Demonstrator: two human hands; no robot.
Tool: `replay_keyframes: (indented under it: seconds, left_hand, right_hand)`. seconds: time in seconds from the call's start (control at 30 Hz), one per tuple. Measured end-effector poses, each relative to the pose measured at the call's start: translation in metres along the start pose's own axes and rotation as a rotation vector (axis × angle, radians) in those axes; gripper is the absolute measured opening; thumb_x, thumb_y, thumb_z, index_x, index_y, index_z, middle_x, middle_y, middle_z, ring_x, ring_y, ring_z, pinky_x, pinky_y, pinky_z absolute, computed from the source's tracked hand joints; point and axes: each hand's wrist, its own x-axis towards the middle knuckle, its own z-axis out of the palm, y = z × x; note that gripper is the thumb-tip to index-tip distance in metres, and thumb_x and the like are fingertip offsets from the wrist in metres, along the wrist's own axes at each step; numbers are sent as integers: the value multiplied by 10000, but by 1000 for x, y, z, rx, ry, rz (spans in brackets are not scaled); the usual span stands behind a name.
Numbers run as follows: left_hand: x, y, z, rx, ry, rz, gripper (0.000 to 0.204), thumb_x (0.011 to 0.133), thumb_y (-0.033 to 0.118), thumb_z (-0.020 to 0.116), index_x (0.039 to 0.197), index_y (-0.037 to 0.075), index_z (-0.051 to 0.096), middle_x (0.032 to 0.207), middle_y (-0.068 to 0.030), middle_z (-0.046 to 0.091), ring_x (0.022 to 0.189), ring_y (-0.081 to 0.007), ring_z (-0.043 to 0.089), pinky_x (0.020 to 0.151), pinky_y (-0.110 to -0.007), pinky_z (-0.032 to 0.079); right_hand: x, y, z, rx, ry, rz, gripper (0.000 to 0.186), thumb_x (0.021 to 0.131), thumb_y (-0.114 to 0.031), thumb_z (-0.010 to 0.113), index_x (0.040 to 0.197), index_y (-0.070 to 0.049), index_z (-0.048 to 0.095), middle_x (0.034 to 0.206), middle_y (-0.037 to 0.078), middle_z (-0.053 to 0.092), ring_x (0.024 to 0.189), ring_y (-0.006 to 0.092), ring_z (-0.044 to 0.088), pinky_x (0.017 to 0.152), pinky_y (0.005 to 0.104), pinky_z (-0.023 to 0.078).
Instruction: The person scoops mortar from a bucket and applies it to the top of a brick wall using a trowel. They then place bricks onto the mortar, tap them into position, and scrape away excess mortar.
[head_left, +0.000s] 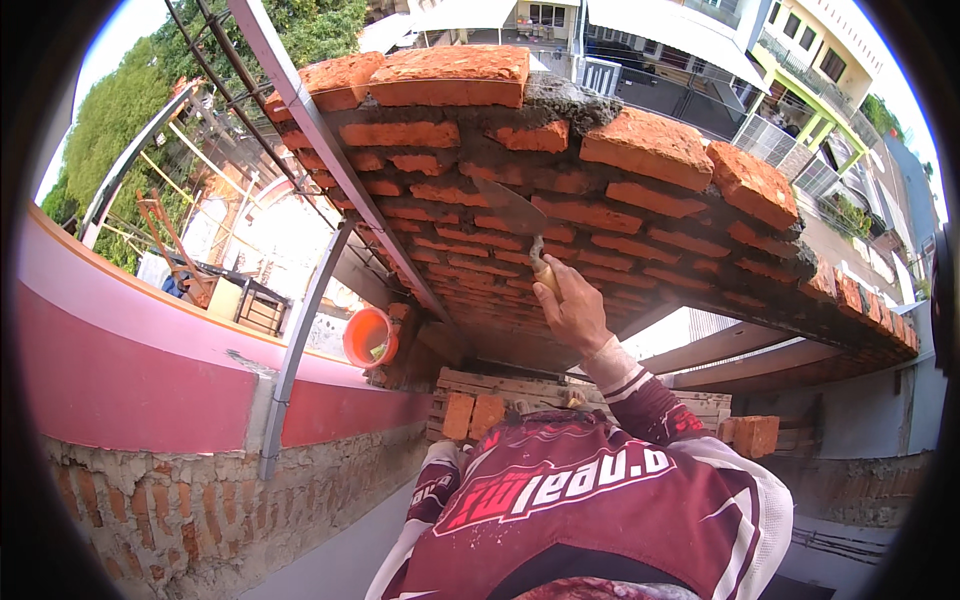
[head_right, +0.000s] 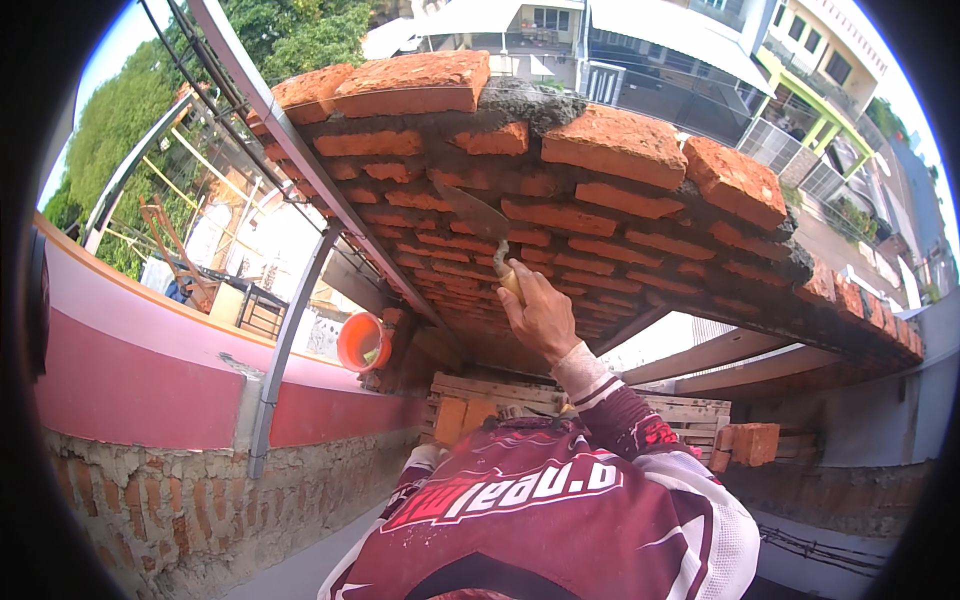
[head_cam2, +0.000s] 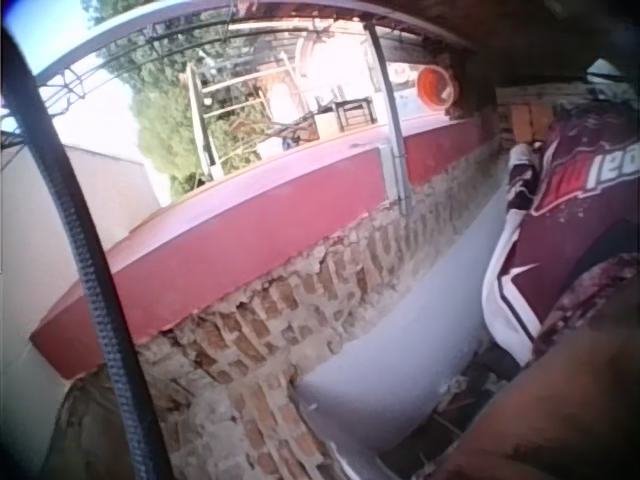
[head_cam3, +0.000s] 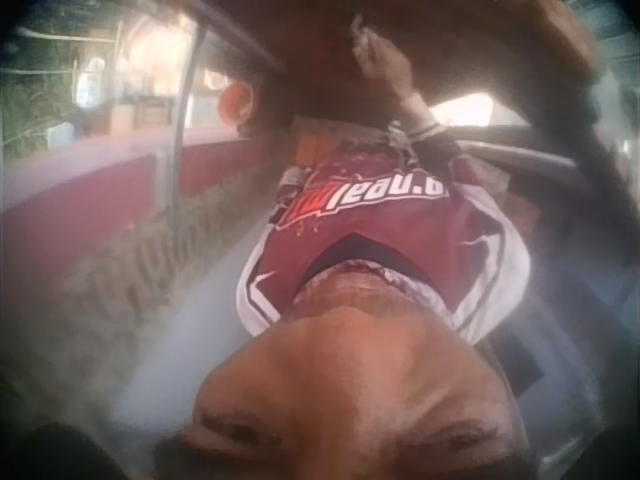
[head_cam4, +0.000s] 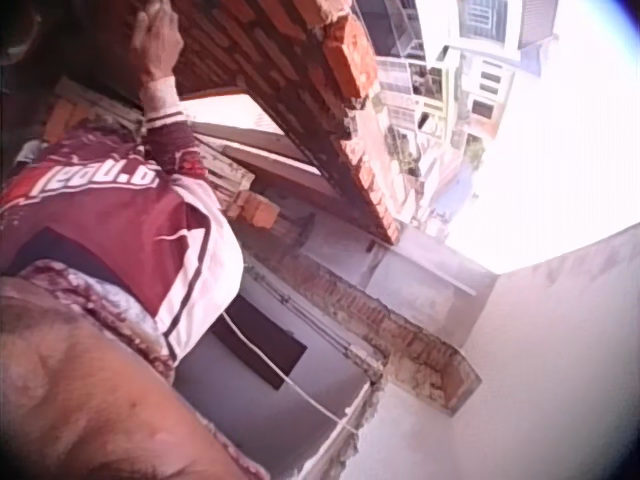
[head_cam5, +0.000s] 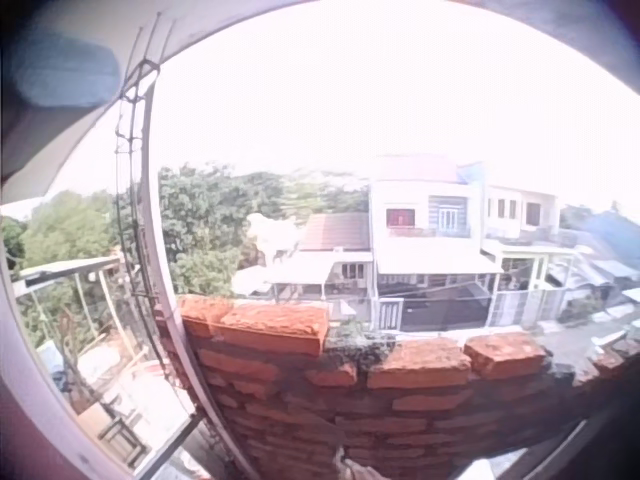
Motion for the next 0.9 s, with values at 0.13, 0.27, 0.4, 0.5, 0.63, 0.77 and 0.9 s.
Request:
replay_keyframes:
  seconds: [0.13,0.27,0.4,0.5,0.63,0.77,0.9]
  left_hand:
    - [-2,5,-4,82,-14,74,561,850,571,614,1150,117,749,1228,-198,688,1178,-359,645,960,-446,530]
    - [-26,16,-22,43,72,55,555,856,552,614,1167,110,738,1238,-187,688,1181,-352,646,976,-438,529]
    - [-33,27,-23,10,-100,-55,633,910,574,510,1323,112,641,1329,-173,646,1252,-330,606,1043,-421,500]
    - [-29,26,-6,-90,-29,-102,643,947,610,434,1333,136,634,1326,-180,643,1256,-340,601,1065,-440,479]
    - [-9,24,-5,24,-99,3,561,959,572,458,1344,205,637,1347,-149,640,1270,-345,593,1047,-463,496]
    - [20,31,-29,153,-176,0,398,914,285,654,1310,245,666,1357,-107,644,1252,-331,614,1019,-448,532]
    - [51,38,-43,270,-99,55,394,921,276,639,1313,248,666,1364,-100,642,1243,-331,622,1007,-452,538]
  right_hand:
    - [22,-10,7,5,-33,60,460,965,-295,626,1352,-55,559,1152,182,679,1010,410,665,824,475,545]
    - [10,4,-14,36,62,79,467,957,-278,637,1339,-21,558,1159,199,676,1023,412,662,858,477,534]
    - [-20,17,-49,81,73,64,452,949,-238,649,1310,24,573,1182,239,673,1061,414,667,912,438,531]
    - [-32,18,-77,99,138,142,427,941,-198,632,1293,41,591,1177,243,681,1092,401,673,946,429,521]
    - [-38,20,-110,79,205,168,438,918,-130,591,1314,56,572,1183,261,669,1083,407,670,949,426,516]
    - [-42,25,-114,-47,290,122,451,925,-122,613,1341,38,543,1205,232,651,1080,388,654,949,431,509]
    - [-44,23,-91,16,190,133,464,948,-167,659,1357,6,526,1156,227,658,1035,383,665,914,417,524]
